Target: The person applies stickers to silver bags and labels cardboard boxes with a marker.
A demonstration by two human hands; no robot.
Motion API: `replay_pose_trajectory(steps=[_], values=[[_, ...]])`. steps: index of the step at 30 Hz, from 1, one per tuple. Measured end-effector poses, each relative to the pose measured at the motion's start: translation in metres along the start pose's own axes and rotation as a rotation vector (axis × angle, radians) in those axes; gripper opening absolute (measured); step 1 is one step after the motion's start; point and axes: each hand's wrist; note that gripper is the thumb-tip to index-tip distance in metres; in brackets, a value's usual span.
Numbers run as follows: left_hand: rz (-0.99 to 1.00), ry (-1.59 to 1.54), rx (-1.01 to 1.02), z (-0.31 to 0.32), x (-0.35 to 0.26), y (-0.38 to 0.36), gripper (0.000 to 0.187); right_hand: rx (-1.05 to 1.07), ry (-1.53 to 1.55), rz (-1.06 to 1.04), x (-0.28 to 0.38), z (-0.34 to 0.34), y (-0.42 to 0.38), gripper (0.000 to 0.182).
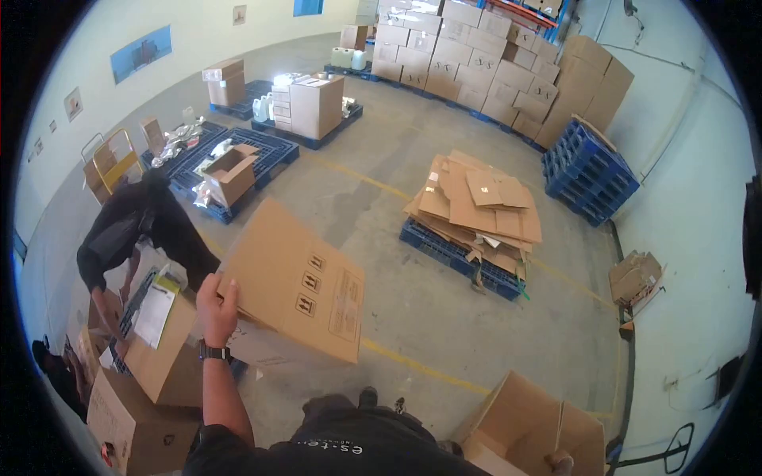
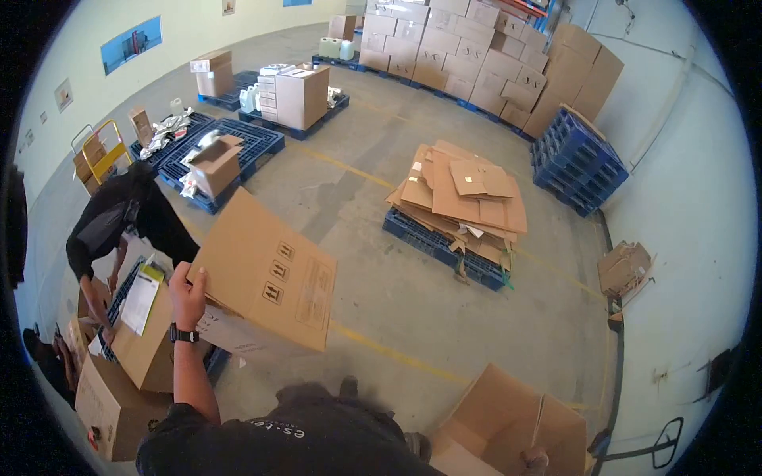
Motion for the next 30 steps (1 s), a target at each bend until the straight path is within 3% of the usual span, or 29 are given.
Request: replay_pose_trajectory(steps=[7,10,13,15,18,20,26,30], values=[[-0.092,0.049,-0.090,0.107,0.051,0.149,0.020,-0.031,-0.127,-0.034,0.115,-0.083,0.094,0.041],[-0.124,0.028,-0.093,0.165,0.092,0.222,0.022,-0.049,0.066,0.029,0.238,-0.152,0.108,0.044],[-0.143,0.071,-0.081,0.212,0.105,0.295,0.023,-0.119,0.317,-0.099,0.316,-0.194,0.157,0.040],[-0.170,0.094,-0.103,0.245,0.111,0.355,0.024,-0.183,0.149,-0.300,0.373,-0.226,0.186,0.039],[-0.161,0.150,0.003,0.283,0.124,0.430,0.024,-0.252,0.120,-0.264,0.517,-0.293,0.166,0.043],[-0.218,0.180,0.036,0.309,0.120,0.486,0.025,-0.355,0.024,-0.268,0.546,-0.312,0.242,0.037],[-0.218,0.173,0.032,0.402,0.157,0.615,0.025,-0.227,-0.007,-0.420,0.768,-0.437,0.305,0.041],[-0.247,0.245,0.028,0.465,0.173,0.700,0.024,-0.221,-0.307,-0.437,0.890,-0.510,0.432,0.044]])
Point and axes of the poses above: each hand's wrist, its own y-axis towards the middle knuckle, its own z-axis out of the palm, x = y × z, and after that the axes turned 8 degrees about x, right-handed
